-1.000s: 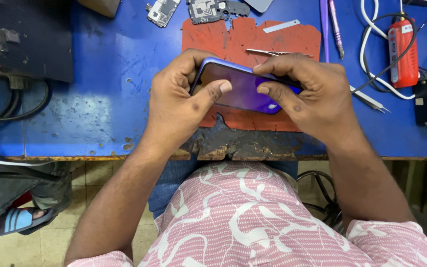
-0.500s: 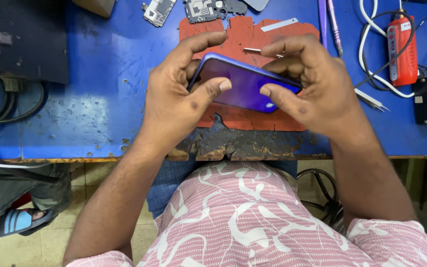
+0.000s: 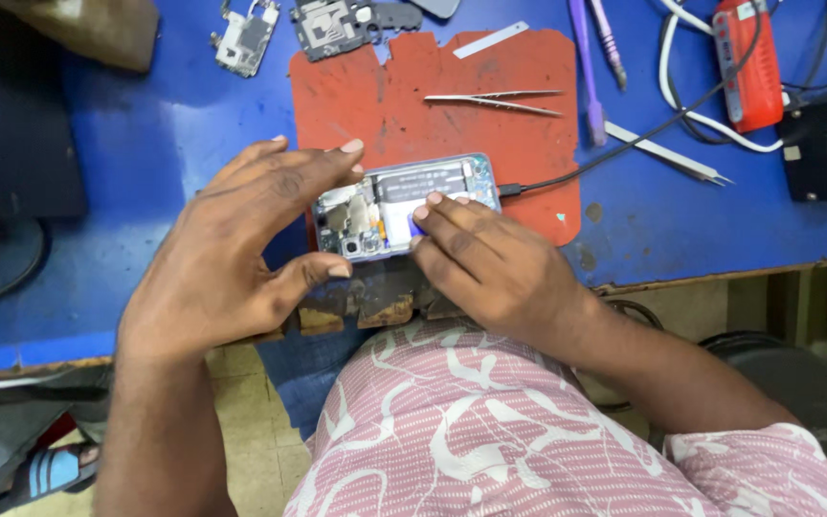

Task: The person repairs a smartphone by first inspecting the device and connecting a charging cable. They then use tweezers and a screwdriver to manipulate internal components, including the battery and ribbon cables, while the phone is open on a workbench.

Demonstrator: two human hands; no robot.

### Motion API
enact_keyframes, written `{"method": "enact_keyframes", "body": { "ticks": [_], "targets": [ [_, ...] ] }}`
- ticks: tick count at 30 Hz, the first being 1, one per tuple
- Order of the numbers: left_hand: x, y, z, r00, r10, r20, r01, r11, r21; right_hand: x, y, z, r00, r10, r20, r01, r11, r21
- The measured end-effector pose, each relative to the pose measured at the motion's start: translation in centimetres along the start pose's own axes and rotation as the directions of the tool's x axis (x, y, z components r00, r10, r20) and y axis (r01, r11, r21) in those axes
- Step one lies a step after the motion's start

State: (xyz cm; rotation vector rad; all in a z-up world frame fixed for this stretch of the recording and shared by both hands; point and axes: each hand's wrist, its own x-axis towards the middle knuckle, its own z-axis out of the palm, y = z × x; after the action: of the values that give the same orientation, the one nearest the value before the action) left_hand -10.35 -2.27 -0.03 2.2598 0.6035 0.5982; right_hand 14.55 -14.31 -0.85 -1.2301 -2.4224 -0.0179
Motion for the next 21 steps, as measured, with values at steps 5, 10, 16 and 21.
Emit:
{"method": "enact_keyframes", "body": {
  "ticks": [5,10,16,21],
  "targets": [
    [2.4,0.8,-1.1,0.987,0.138,-0.087,-0.126,0.984,0.128,0.1,-0.6,-0.3,0.997,0.063,0.042,-0.066,0.995,0.072],
    [4.8,0.6,-2.3,0.891,0.285,-0.353,-0.226,0.954,0.199,-0.2,0.3,-0.7,0.999,0.034,0.012,-0.035,0.99,0.135],
    [8.2,-2.2,-0.7,0.75,0.353,-0.56,-0.252,0.935,0.251,-1.6,9.9,-2.9,0.899,0.315,-0.306,-0.37,0.918,-0.144],
    [8.4,-3.1,1.1,0.8,0.404,-0.443,-0.318,0.913,0.257,-2.6,15.7,-3.6,0.9,0.399,-0.176,-0.425,0.894,-0.145]
  ]
}}
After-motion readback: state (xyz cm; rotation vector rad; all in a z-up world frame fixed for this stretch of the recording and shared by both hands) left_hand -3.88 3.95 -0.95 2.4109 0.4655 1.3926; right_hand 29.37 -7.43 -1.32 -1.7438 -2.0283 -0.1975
